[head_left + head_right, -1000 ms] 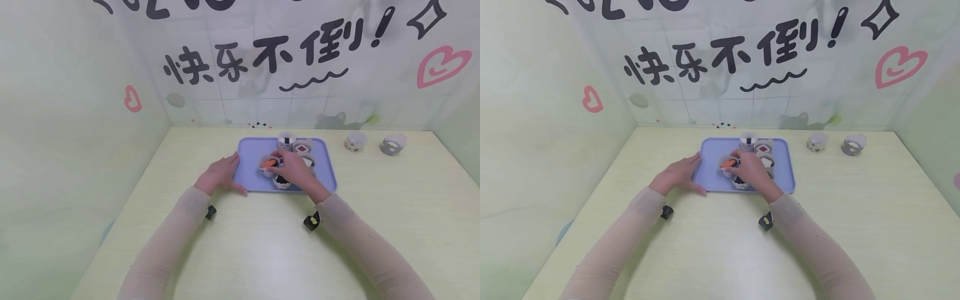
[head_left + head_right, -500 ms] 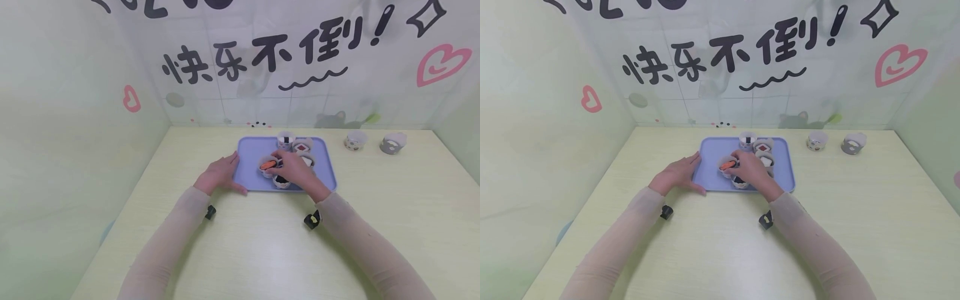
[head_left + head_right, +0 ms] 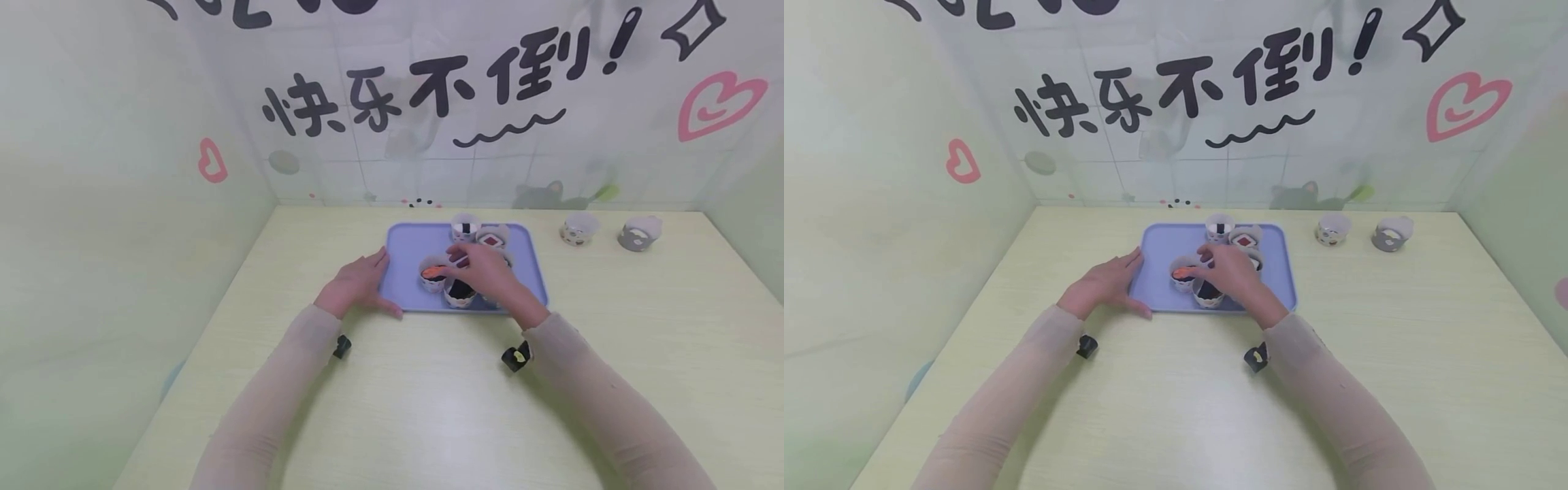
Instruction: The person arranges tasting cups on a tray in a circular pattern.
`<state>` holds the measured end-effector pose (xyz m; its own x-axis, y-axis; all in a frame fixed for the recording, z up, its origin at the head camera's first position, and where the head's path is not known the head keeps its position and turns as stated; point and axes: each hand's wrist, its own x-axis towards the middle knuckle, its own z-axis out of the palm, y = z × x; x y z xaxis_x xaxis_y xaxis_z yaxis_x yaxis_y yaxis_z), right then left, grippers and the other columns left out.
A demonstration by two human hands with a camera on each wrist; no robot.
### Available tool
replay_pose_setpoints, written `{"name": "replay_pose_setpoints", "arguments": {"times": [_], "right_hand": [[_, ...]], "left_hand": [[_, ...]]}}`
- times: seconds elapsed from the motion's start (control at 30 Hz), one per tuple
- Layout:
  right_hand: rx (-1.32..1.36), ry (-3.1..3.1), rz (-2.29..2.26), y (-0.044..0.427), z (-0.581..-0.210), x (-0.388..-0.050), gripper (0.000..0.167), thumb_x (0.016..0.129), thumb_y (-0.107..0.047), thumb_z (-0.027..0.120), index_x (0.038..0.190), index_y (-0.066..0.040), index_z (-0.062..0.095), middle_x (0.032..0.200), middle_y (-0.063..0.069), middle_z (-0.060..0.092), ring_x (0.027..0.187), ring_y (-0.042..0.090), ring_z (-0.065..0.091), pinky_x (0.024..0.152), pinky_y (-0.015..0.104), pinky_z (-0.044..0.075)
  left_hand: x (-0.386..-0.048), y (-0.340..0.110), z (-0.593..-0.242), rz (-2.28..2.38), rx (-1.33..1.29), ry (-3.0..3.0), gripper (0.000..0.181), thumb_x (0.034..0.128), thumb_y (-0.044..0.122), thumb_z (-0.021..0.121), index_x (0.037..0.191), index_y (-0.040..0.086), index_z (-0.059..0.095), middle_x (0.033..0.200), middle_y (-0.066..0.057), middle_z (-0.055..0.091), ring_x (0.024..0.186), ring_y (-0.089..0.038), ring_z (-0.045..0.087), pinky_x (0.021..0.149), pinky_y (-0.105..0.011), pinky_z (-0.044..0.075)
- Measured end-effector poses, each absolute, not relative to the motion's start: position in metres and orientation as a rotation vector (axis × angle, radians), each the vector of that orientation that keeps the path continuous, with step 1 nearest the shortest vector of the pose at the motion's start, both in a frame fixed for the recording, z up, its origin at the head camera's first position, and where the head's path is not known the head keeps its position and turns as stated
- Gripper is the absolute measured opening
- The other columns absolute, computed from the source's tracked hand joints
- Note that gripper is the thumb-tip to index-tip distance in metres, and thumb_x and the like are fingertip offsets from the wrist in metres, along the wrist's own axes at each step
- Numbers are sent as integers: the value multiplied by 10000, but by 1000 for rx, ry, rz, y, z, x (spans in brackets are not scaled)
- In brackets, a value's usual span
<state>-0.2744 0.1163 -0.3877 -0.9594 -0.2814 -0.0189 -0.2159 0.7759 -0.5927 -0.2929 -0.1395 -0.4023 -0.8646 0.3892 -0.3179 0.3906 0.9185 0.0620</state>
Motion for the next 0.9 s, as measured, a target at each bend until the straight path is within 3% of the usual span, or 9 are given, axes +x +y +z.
{"name": "replay_pose_setpoints", "arguments": {"times": [0.43, 0.9], "right_hand": [[-379, 2833, -1079, 136, -379, -273, 561, 945, -353, 686, 1386, -39, 540, 1270, 156, 669, 1172, 321, 644, 1004, 464, 552], [-320, 2822, -1179, 160, -376, -264, 534, 940, -282, 703, 1378, -31, 530, 1290, 202, 646, 1184, 357, 636, 1014, 493, 545]], "left_hand": [[-294, -140, -404, 3, 574, 2754, 1378, 650, 782, 739, 1603, 50, 64, 1693, -122, 49, 1527, -391, 214, 1256, -479, 267], [-294, -140, -403, -20, 588, 2760, 1388, 646, 801, 722, 1601, 38, 64, 1692, -134, 57, 1513, -406, 246, 1232, -498, 314]]}}
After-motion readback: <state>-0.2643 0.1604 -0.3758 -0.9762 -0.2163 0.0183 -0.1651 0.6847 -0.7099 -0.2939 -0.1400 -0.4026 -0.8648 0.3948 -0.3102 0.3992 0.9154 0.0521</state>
